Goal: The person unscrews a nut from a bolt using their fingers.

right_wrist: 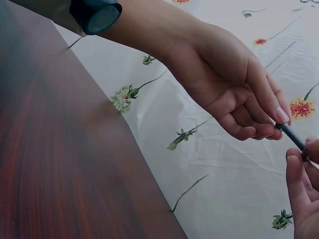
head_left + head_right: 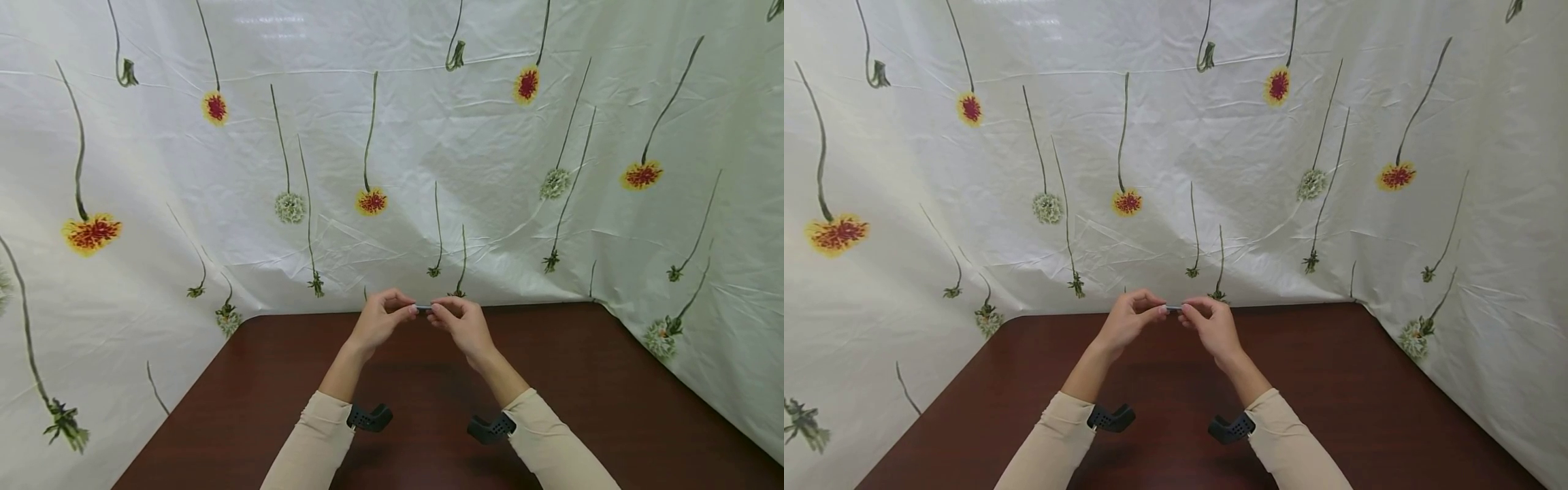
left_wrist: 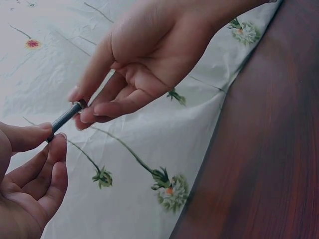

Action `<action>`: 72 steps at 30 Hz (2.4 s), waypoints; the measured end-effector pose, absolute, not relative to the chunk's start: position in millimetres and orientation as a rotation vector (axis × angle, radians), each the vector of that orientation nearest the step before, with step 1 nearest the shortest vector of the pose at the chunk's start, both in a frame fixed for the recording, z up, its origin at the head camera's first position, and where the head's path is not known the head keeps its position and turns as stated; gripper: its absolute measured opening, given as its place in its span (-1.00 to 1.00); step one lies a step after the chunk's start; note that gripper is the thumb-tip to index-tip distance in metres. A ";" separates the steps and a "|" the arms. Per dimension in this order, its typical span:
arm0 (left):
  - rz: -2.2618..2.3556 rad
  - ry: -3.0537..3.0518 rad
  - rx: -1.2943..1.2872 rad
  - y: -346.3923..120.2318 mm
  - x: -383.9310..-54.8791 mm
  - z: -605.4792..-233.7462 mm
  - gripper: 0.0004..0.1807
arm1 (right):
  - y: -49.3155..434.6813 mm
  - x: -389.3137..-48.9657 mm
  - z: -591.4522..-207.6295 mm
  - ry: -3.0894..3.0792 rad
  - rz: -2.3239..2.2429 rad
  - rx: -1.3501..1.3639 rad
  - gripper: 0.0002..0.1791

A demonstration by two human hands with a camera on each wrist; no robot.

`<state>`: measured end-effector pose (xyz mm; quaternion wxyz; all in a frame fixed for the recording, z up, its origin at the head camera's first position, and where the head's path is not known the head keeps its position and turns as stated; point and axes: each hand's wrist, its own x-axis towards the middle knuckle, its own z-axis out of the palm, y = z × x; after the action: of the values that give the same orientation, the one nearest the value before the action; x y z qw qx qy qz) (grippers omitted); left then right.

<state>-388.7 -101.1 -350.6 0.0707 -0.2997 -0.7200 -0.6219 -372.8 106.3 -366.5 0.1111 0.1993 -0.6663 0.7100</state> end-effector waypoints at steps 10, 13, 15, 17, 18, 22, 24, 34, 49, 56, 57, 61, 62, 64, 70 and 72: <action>-1.860 -2.177 -0.909 -101.4 -389.9 -351.4 -0.84 | 106.6 -371.1 -366.3 -1.931 2.115 0.635 -0.64; -1.865 -2.182 -0.900 -101.3 -390.4 -351.7 -0.86 | 105.5 -370.5 -365.5 -1.913 2.156 0.587 -0.70; -1.865 -2.184 -0.896 -101.3 -390.6 -352.0 -0.87 | 105.4 -369.9 -364.6 -1.910 2.163 0.575 -0.74; -1.872 -2.179 -0.897 -101.5 -390.7 -352.4 -0.88 | 106.1 -369.5 -364.1 -1.925 2.146 0.586 -0.75; -1.873 -2.177 -0.898 -101.5 -390.7 -352.5 -0.88 | 106.4 -369.7 -364.1 -1.928 2.139 0.603 -0.73; -1.877 -2.166 -0.903 -101.8 -390.6 -352.5 -0.84 | 106.9 -370.3 -365.2 -1.929 2.134 0.638 -0.63; -1.875 -2.164 -0.897 -101.7 -390.7 -352.5 -0.83 | 106.0 -370.6 -365.6 -1.916 2.152 0.619 -0.63; -1.876 -2.165 -0.884 -101.0 -390.7 -352.1 -0.86 | 108.1 -371.7 -366.2 -1.945 2.138 0.608 -0.69; -1.902 -2.155 -0.886 -100.7 -391.3 -352.5 -0.85 | 108.0 -372.3 -366.7 -1.906 2.142 0.621 -0.68; -1.906 -2.167 -0.874 -100.2 -389.9 -351.8 -0.82 | 105.8 -372.4 -367.9 -1.892 2.174 0.596 -0.71; -1.903 -2.170 -0.872 -100.2 -390.0 -351.8 -0.82 | 105.6 -372.4 -368.0 -1.891 2.180 0.579 -0.73; -1.908 -2.169 -0.872 -100.0 -390.2 -351.8 -0.85 | 106.0 -372.3 -367.6 -1.894 2.178 0.567 -0.75; -1.911 -2.164 -0.874 -100.0 -390.2 -352.0 -0.85 | 106.3 -372.4 -367.7 -1.901 2.167 0.580 -0.73; -1.912 -2.161 -0.876 -100.1 -390.2 -352.1 -0.86 | 107.0 -372.3 -367.6 -1.910 2.147 0.606 -0.70; -1.908 -2.150 -0.888 -100.0 -390.2 -352.0 -0.82 | 105.6 -372.7 -366.8 -1.853 2.212 0.591 -0.70; -1.914 -2.149 -0.889 -99.9 -390.3 -352.2 -0.82 | 104.8 -373.2 -366.9 -1.836 2.242 0.554 -0.72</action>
<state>-390.3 -99.9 -352.2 0.0648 -0.2944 -0.7121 -0.6341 -373.2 104.8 -366.9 0.0956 0.1869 -0.6194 0.7565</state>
